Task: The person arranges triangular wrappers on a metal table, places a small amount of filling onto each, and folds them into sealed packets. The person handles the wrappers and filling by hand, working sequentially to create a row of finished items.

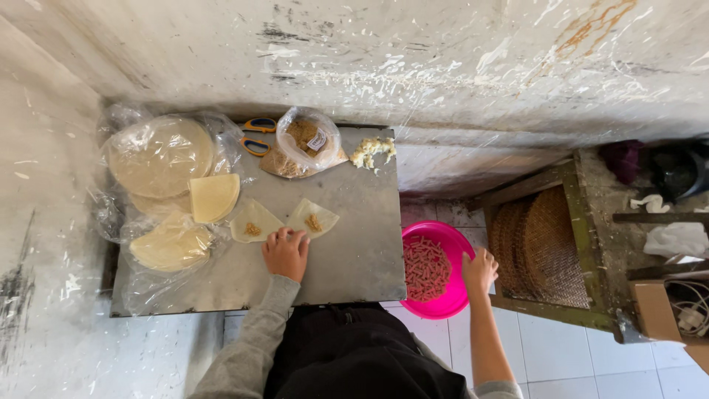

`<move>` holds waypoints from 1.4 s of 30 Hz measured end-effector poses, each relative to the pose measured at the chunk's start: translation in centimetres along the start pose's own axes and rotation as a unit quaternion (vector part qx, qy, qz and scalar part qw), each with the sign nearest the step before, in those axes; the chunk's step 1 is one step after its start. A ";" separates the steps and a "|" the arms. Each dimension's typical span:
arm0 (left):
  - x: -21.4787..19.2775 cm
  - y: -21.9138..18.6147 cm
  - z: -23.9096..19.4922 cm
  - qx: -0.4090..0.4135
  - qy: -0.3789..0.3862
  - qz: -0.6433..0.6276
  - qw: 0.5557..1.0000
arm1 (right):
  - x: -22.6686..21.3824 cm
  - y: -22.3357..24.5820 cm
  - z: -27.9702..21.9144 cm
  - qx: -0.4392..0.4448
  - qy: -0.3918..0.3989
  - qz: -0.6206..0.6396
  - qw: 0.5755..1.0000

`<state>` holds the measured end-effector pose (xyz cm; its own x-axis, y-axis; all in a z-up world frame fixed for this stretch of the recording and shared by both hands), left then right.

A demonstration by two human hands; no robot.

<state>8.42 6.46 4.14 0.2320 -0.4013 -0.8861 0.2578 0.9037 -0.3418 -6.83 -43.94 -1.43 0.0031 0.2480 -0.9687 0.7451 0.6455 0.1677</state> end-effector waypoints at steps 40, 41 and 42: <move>-1.3 3.7 -7.3 -0.138 -0.013 -0.197 0.971 | 5.1 31.4 -16.1 -0.419 0.049 0.263 0.868; -1.2 3.7 -7.3 -0.135 -0.008 -0.194 0.972 | 4.9 31.7 -16.6 -0.446 0.013 0.231 0.864; -1.0 3.7 -7.3 -0.133 -0.004 -0.191 0.972 | 4.6 32.1 -17.1 -0.472 -0.022 0.198 0.859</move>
<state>2.26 11.30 1.44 0.1745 -0.7161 -0.6758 0.0754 0.6940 -0.7160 5.68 -9.75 2.58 0.1731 0.5689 -0.8040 -0.1934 0.8200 0.5386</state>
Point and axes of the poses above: each hand's wrist, its own z-axis towards the middle knuckle, its own x-axis out of the palm, y = z × x, the point moved 9 cm from there along z, towards the middle knuckle, and after that the axes turned 2 degrees about y, right-handed, at the moved point
